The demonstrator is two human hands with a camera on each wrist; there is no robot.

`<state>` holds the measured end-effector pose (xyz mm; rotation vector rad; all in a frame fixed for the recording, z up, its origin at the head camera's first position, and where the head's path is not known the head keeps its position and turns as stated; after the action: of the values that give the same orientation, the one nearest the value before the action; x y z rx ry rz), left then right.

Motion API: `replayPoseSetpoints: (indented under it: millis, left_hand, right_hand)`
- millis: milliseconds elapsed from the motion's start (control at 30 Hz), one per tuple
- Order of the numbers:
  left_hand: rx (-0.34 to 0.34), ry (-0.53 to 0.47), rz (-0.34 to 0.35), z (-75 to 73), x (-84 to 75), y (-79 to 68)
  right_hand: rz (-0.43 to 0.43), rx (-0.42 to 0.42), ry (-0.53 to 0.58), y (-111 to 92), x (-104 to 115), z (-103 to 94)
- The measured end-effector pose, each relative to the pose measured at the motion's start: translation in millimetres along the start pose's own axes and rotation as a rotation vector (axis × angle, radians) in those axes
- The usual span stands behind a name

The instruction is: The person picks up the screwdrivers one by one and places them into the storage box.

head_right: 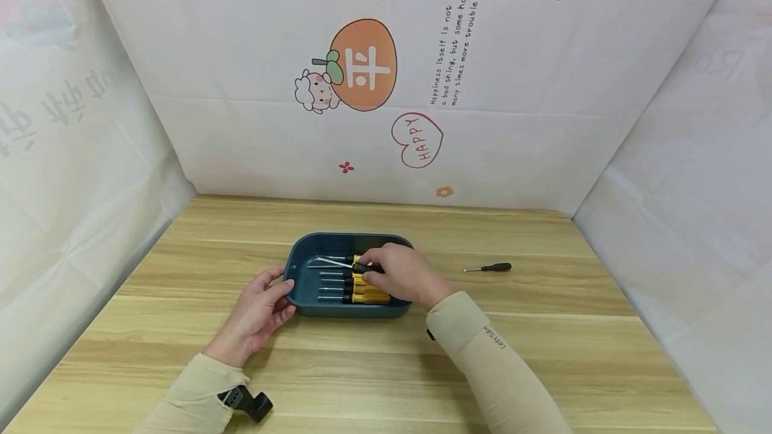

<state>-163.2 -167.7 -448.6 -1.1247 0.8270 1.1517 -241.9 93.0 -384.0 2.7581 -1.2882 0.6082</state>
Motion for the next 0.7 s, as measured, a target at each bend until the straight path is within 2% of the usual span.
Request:
replayPoseSetpoints:
  millis: [267,700]
  left_hand:
    - [0.001,-0.004,0.003,0.0,-0.1,-0.6]
    - [-0.005,0.0,0.002,0.1,0.4,0.1]
  right_hand:
    - [-0.014,0.039,0.0,1.6,1.8,3.7]
    - [-0.045,0.141,0.06,6.8,2.3,9.7]
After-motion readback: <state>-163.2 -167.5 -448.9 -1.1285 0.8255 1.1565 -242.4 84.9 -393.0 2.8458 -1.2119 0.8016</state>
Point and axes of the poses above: each hand's wrist, its own y-axis towards the middle knuckle, its own z-axis out of the palm, x = y × z, the point moved 2 cm from there along y, towards the middle knuckle, and after that the axes turned 8 degrees about x, right-handed, at the moved point
